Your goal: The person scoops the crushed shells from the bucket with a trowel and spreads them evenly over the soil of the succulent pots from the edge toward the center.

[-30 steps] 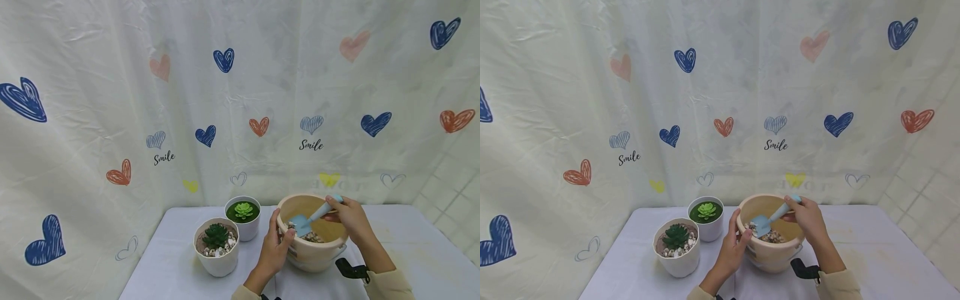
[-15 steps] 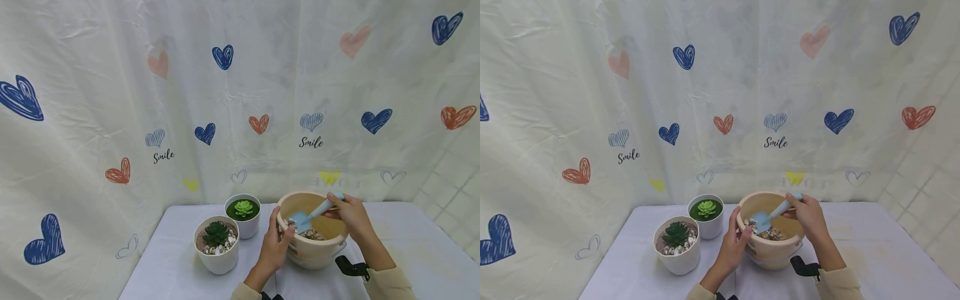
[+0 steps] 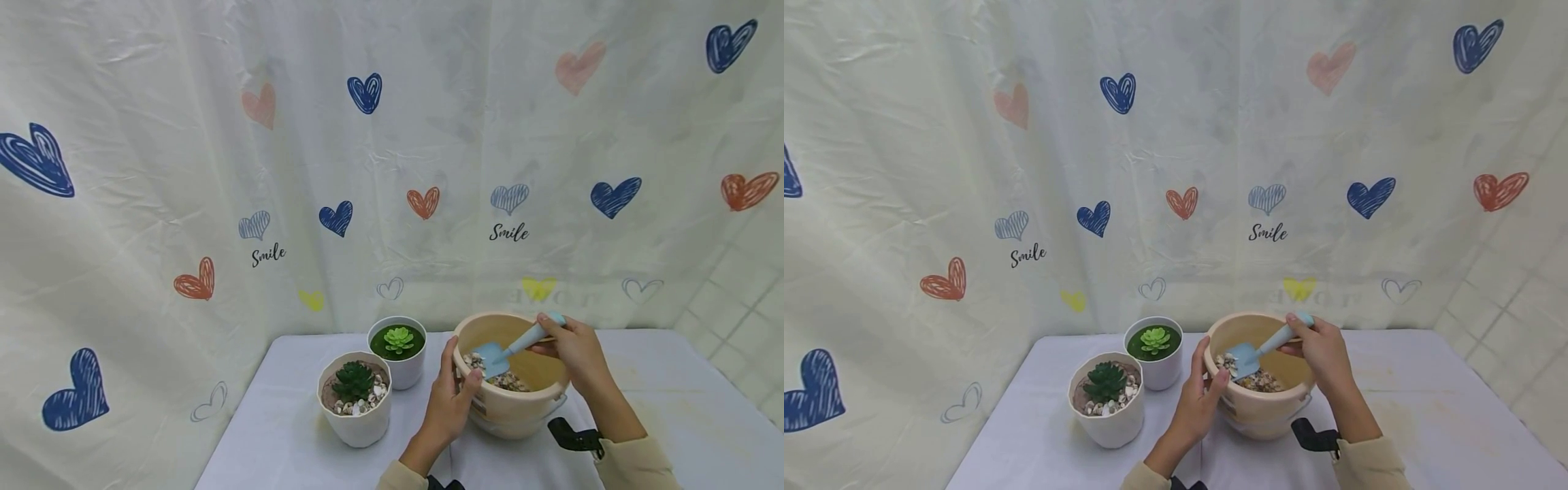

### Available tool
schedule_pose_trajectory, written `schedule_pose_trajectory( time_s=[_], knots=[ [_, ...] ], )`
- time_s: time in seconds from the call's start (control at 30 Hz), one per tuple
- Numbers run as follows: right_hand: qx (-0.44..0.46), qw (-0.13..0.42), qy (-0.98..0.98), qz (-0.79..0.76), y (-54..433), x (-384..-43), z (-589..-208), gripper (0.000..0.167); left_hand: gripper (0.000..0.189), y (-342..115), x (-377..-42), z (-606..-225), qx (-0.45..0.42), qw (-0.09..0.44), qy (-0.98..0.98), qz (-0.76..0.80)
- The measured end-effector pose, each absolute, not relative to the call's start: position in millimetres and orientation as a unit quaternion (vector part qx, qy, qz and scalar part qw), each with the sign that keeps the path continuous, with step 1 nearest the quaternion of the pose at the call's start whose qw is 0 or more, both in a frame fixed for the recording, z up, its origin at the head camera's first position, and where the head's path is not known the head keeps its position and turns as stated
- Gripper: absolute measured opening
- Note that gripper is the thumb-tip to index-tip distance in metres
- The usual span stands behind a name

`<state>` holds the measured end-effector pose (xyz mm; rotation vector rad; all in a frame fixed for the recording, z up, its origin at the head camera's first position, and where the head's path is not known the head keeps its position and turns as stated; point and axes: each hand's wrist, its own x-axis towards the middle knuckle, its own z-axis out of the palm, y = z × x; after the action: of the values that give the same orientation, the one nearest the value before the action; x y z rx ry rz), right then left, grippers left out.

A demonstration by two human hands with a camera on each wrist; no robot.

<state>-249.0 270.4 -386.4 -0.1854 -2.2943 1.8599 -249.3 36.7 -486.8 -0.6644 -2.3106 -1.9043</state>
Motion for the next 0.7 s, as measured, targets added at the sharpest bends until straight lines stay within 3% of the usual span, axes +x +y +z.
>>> schedule_pose_trajectory(
  time_s=[0.7],
  knots=[
    [-0.083, 0.104, -0.723, 0.677, 282, -237, -383, 0.049, 0.068, 35, -247, -484, -0.208, 0.023, -0.755, -0.621]
  ],
)
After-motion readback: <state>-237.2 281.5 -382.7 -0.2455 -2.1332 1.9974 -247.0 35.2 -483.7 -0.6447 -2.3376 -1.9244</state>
